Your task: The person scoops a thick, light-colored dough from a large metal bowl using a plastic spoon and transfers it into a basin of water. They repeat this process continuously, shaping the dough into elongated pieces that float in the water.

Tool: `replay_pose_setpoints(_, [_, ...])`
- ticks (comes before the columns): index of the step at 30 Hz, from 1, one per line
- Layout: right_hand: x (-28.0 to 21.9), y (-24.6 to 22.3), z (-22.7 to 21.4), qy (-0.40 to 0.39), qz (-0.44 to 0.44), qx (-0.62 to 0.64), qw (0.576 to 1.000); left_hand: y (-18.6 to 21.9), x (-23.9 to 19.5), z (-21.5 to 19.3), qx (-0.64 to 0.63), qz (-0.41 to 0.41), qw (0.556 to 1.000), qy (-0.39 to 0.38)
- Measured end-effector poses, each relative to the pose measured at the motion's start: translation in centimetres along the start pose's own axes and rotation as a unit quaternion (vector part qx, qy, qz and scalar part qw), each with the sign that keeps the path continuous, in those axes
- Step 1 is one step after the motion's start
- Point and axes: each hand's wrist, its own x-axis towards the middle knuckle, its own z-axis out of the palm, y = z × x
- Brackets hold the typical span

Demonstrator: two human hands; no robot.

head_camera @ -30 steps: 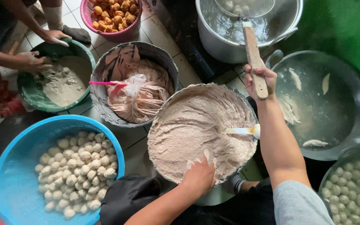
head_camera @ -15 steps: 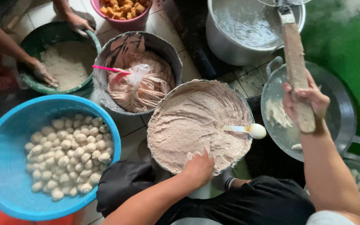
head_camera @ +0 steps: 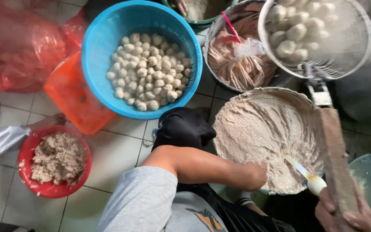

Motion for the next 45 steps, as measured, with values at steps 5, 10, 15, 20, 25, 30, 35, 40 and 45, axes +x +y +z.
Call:
replay_pose_setpoints(5, [9.0,3.3,5.7,0.234,0.034,-0.118,0.964,0.3,-0.3,-0.1,0.036,0.010,0.999,0.023])
replay_pose_setpoints(10, [21.1,5.0,9.4,0.253,0.173,-0.240,0.921,-0.1,-1.7,0.2,0.009,0.026,0.997,0.075])
replay_pose_setpoints(15, [27.5,6.8,11.9,0.212,0.220,-0.569,0.763,-2.9,-4.7,3.3,-0.008,0.051,0.997,0.050])
replay_pose_setpoints(20, [26.0,6.2,13.8,0.199,0.198,-0.713,0.643,-5.6,-6.8,4.5,0.009,0.078,0.997,-0.002])
replay_pose_setpoints(25, [17.9,6.1,16.0,0.246,0.089,-0.749,0.608,-7.1,-6.9,2.3,0.041,0.071,0.997,0.000])
replay_pose_setpoints(30, [7.0,8.2,19.0,0.388,0.056,-0.719,0.575,-6.6,-6.1,-1.6,0.110,0.071,0.991,0.010])
replay_pose_setpoints(35, [-3.6,15.2,22.0,0.621,-0.058,-0.606,0.493,-4.8,-5.9,-5.8,0.110,-0.041,0.985,-0.128])
replay_pose_setpoints(40, [-11.0,25.0,21.3,0.829,-0.105,-0.494,0.241,-4.0,-4.2,-7.1,0.133,-0.033,0.980,-0.141])
replay_pose_setpoints(45, [-17.5,34.7,15.9,0.905,-0.116,-0.406,0.059,-5.0,-3.3,-6.8,0.151,-0.032,0.978,-0.143])
